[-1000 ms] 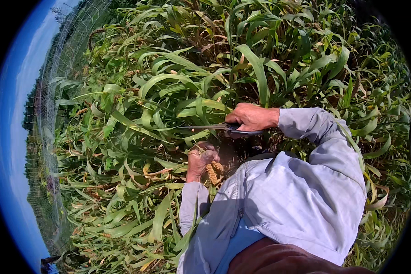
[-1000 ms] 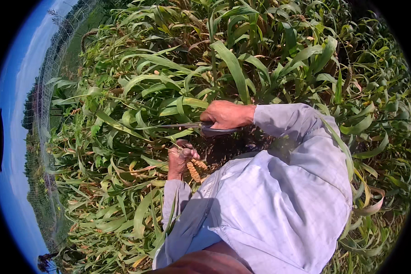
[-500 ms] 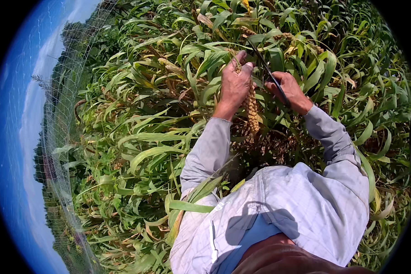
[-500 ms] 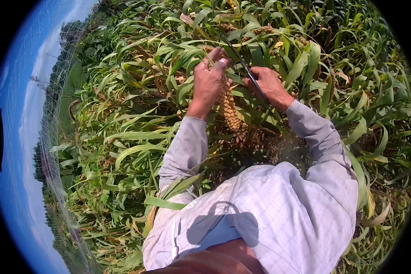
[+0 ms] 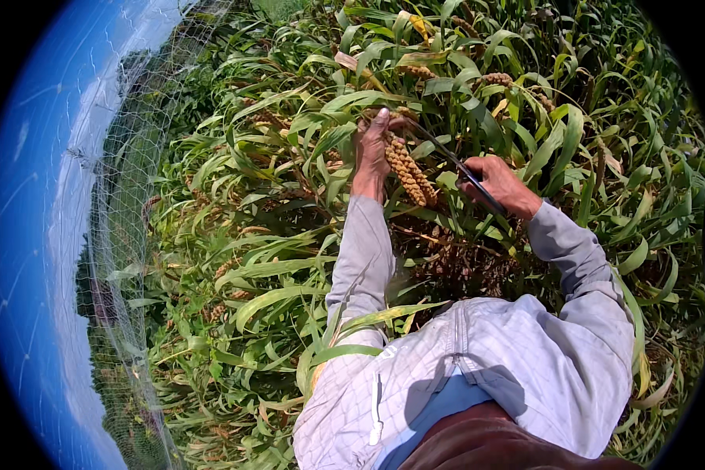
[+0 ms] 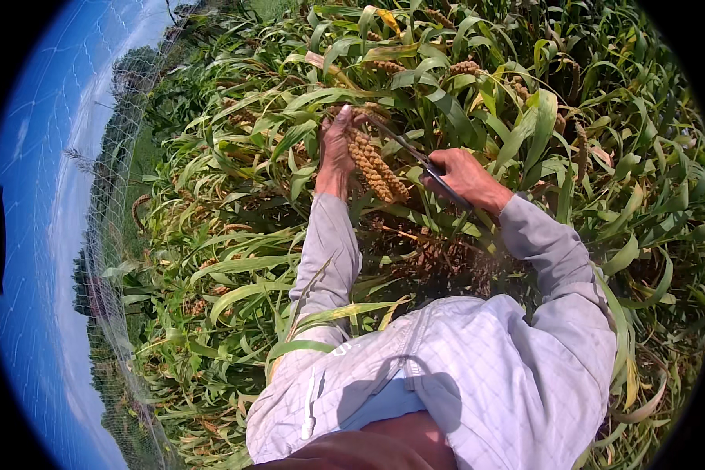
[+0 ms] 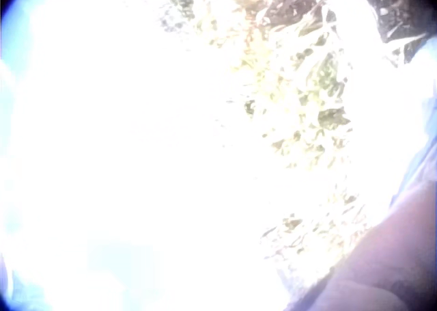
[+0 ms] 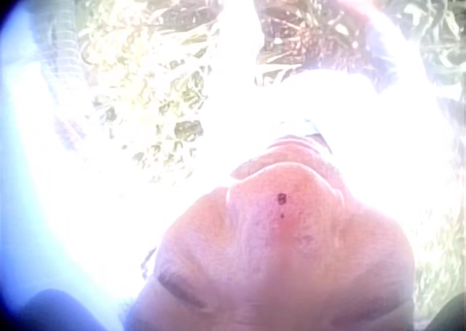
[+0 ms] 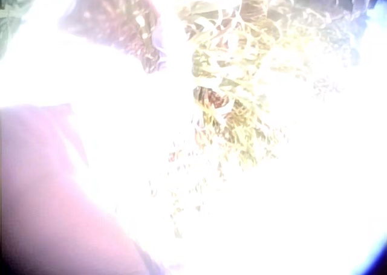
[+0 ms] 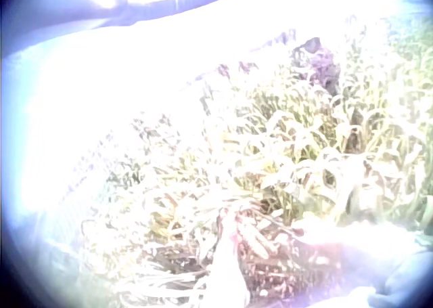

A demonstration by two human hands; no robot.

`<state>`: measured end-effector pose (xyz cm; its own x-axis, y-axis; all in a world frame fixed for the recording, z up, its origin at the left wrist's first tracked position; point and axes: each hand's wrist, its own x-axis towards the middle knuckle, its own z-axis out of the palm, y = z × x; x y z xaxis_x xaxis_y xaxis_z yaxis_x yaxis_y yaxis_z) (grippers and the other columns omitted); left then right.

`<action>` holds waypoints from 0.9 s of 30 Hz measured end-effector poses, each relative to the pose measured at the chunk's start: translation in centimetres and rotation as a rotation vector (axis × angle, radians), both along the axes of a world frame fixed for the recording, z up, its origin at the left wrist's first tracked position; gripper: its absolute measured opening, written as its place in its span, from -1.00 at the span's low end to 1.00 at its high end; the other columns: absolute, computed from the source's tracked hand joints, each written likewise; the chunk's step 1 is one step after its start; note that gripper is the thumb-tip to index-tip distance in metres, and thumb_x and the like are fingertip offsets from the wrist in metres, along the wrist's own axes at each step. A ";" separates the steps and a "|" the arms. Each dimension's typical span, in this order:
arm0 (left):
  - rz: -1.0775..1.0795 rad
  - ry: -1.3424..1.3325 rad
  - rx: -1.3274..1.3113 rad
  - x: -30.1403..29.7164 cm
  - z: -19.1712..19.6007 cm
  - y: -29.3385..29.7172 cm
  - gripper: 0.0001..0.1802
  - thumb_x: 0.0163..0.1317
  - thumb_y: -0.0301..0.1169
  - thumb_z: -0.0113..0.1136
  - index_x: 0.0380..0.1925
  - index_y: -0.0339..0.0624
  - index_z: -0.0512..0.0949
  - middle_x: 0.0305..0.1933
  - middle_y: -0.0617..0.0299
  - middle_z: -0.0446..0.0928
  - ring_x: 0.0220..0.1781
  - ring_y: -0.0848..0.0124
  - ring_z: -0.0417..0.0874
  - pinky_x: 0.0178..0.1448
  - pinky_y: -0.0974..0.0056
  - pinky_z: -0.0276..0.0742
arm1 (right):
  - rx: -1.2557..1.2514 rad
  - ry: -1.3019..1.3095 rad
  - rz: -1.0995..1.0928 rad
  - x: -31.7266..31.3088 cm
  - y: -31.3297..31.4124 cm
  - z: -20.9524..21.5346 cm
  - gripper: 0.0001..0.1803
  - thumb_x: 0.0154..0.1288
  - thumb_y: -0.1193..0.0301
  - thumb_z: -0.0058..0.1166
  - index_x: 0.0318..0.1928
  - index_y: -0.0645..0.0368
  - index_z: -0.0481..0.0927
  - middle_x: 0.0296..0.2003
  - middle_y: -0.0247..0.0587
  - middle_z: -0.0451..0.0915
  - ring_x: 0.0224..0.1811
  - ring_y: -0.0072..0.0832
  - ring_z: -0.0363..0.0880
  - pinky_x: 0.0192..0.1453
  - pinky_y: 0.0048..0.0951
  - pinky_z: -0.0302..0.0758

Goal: The person harvests millet stalks using shears, cutting the heads from the stalks and placing them into a bag held in the other hand.

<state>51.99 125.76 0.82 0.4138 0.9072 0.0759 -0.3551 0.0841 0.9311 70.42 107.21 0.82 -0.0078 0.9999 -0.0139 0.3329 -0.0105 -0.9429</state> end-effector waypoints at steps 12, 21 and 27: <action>-0.090 0.481 0.246 -11.1 -0.7 -12.3 -0.55 0.30 -0.10 0.24 0.09 -0.09 0.54 -0.01 0.26 0.60 -0.05 0.41 0.59 0.16 0.24 0.43 | 0.290 -0.717 0.228 -1.9 0.7 0.5 -0.61 0.16 0.17 0.16 -0.22 0.27 0.50 -0.34 0.06 0.57 -0.21 0.03 0.58 -0.16 -0.04 0.47; -0.217 0.496 0.367 -13.8 -5.3 -17.0 -0.68 0.30 -0.28 0.27 -0.04 -0.21 0.55 -0.07 0.23 0.62 -0.07 0.40 0.61 -0.03 0.22 0.55 | 0.324 -0.871 0.466 -7.3 -0.8 4.6 -0.60 0.09 0.19 0.24 -0.32 0.26 0.42 -0.43 -0.01 0.55 -0.33 0.02 0.58 -0.29 -0.04 0.47; -0.032 0.420 0.140 -15.9 -5.5 -19.6 -0.71 0.24 -0.35 0.29 -0.11 -0.28 0.57 -0.23 0.22 0.65 -0.22 0.40 0.63 -0.11 0.21 0.55 | 0.343 -0.885 0.381 -7.5 -4.0 4.3 -0.61 0.11 0.20 0.24 -0.29 0.27 0.44 -0.43 0.01 0.55 -0.30 0.02 0.59 -0.25 -0.05 0.49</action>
<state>36.06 106.15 -4.68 0.4627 0.8864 0.0169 0.0571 -0.0488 0.9972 62.92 103.25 5.14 -0.4523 0.8841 0.1176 0.8360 0.4662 -0.2894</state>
